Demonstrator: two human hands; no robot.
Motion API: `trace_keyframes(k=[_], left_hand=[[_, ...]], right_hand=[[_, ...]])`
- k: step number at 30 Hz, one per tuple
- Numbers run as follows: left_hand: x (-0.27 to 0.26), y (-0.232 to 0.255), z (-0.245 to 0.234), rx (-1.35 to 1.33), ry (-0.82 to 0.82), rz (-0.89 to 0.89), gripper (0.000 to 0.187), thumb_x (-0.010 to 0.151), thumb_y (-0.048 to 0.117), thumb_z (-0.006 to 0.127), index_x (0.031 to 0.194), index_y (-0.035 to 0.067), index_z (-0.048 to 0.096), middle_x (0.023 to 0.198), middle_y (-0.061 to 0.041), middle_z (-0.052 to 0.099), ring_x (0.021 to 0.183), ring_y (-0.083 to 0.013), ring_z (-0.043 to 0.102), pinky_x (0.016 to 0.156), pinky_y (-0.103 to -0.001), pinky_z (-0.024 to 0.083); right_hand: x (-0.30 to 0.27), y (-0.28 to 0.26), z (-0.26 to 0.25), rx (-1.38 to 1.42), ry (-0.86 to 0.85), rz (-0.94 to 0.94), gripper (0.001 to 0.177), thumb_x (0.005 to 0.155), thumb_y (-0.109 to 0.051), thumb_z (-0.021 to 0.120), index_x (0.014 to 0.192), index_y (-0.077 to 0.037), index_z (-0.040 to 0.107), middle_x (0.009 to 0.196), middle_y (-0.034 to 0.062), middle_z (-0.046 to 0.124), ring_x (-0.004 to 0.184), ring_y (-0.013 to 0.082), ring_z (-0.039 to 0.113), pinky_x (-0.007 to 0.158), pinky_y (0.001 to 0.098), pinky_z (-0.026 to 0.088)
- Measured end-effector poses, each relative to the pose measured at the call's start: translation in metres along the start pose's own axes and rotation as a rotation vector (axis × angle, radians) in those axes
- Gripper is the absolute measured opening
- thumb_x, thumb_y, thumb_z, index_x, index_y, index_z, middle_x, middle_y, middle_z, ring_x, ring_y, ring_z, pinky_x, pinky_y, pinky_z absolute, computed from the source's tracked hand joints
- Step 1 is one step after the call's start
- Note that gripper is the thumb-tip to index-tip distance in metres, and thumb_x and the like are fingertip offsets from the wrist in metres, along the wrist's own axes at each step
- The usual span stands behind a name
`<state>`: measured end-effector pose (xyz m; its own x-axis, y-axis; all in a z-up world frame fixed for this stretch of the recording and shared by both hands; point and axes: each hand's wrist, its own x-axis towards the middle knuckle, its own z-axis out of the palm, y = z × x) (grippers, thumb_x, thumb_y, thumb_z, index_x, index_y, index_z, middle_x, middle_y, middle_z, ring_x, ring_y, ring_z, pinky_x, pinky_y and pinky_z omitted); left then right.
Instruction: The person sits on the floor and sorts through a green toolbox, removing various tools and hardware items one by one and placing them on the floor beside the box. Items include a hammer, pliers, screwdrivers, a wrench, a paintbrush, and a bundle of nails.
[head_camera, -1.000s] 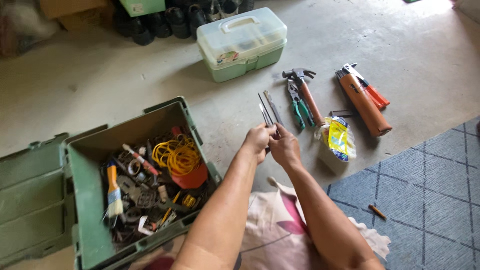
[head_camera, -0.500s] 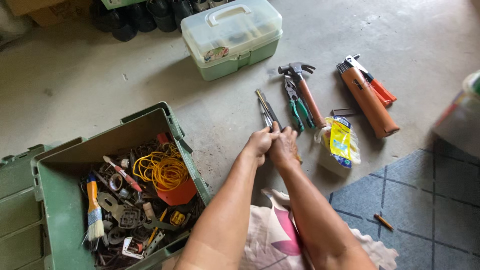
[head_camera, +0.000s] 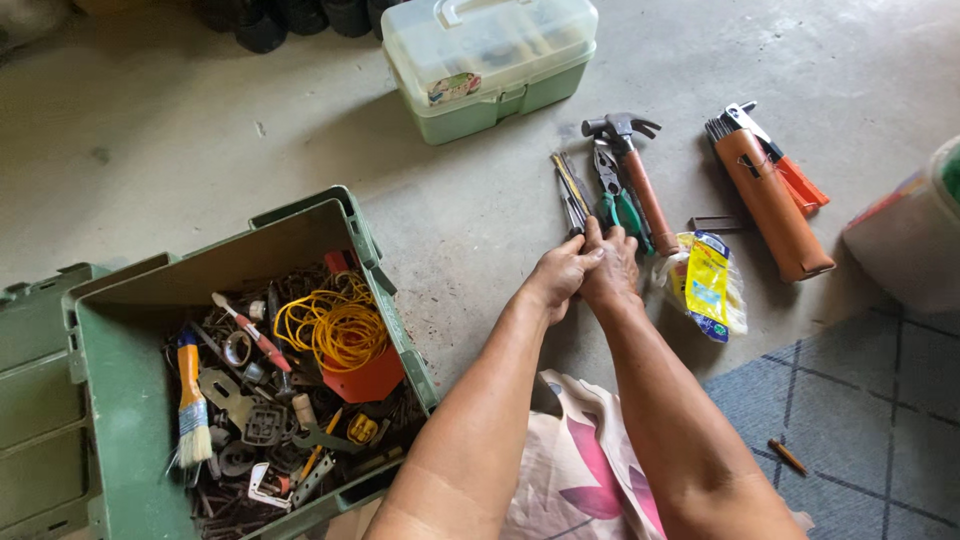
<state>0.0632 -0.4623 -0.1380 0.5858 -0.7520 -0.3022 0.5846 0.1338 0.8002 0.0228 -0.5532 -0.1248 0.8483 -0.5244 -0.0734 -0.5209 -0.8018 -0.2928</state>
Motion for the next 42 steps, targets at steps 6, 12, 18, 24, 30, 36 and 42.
trace_keyframes(k=[6, 12, 18, 24, 30, 36, 42], left_hand=[[-0.007, 0.006, 0.001, -0.004, 0.035, -0.003, 0.052, 0.1, 0.015, 0.058, 0.148, 0.0, 0.048, 0.138, -0.016, 0.062, 0.124, -0.0217, 0.059, 0.105, -0.035, 0.045], [-0.028, 0.013, 0.009, -0.029, 0.02, 0.084, 0.047, 0.102, 0.016, 0.057, 0.142, -0.008, 0.055, 0.132, -0.024, 0.062, 0.115, -0.025, 0.06, 0.097, -0.035, 0.049], [-0.114, 0.049, 0.0, 0.155, 0.181, 0.273, 0.061, 0.102, 0.016, 0.066, 0.154, -0.004, 0.04, 0.144, -0.014, 0.056, 0.128, -0.015, 0.057, 0.108, -0.028, 0.045], [-0.256, 0.097, -0.061, 0.15, 0.319, 0.279, 0.058, 0.096, 0.012, 0.062, 0.15, -0.002, 0.048, 0.141, -0.021, 0.06, 0.118, -0.0219, 0.062, 0.102, -0.033, 0.049], [-0.389, 0.111, -0.127, 0.221, 0.568, 0.262, 0.049, 0.097, 0.015, 0.064, 0.142, -0.001, 0.057, 0.134, -0.014, 0.069, 0.113, -0.0194, 0.067, 0.097, -0.032, 0.052], [-0.442, 0.095, -0.158, 0.08, 0.853, 0.16, 0.041, 0.092, 0.021, 0.066, 0.13, 0.004, 0.065, 0.117, -0.014, 0.074, 0.082, -0.0223, 0.072, 0.069, -0.035, 0.058], [-0.415, 0.098, -0.161, 0.251, 0.864, 0.315, 0.04, 0.093, 0.022, 0.068, 0.129, 0.004, 0.068, 0.113, -0.01, 0.078, 0.08, -0.0155, 0.07, 0.067, -0.03, 0.057]], right_hand=[[-0.005, -0.008, -0.013, -0.001, 0.006, 0.002, 0.081, 0.078, -0.027, 0.079, 0.149, -0.019, 0.042, 0.132, 0.0193, 0.049, 0.12, 0.0421, 0.051, 0.093, 0.0517, 0.052], [-0.029, -0.012, -0.046, -0.058, 0.076, -0.045, 0.071, 0.073, -0.028, 0.083, 0.138, -0.019, 0.055, 0.131, 0.0156, 0.053, 0.122, 0.0401, 0.053, 0.093, 0.0521, 0.053], [-0.073, -0.068, -0.071, 0.069, 0.253, -0.352, 0.061, 0.074, -0.023, 0.082, 0.132, -0.017, 0.063, 0.131, 0.0124, 0.061, 0.118, 0.0386, 0.058, 0.088, 0.0497, 0.054], [-0.142, -0.166, -0.088, 0.204, 0.146, -0.722, 0.069, 0.062, -0.023, 0.084, 0.126, -0.007, 0.066, 0.117, 0.0171, 0.068, 0.111, 0.0396, 0.061, 0.091, 0.0467, 0.052], [-0.194, -0.228, -0.091, 0.173, -0.164, -0.694, 0.037, 0.088, -0.027, 0.07, 0.123, -0.014, 0.07, 0.114, 0.0157, 0.071, 0.102, 0.0406, 0.068, 0.091, 0.0476, 0.055], [-0.208, -0.283, -0.056, -0.05, -0.273, -0.566, 0.066, 0.087, -0.042, 0.076, 0.142, -0.015, 0.053, 0.133, 0.0237, 0.06, 0.12, 0.0414, 0.061, 0.097, 0.0482, 0.054], [-0.195, -0.324, -0.043, -0.113, -0.213, -0.563, 0.092, 0.08, -0.045, 0.081, 0.159, -0.034, 0.035, 0.162, 0.016, 0.027, 0.141, 0.0413, 0.039, 0.101, 0.0511, 0.05]])
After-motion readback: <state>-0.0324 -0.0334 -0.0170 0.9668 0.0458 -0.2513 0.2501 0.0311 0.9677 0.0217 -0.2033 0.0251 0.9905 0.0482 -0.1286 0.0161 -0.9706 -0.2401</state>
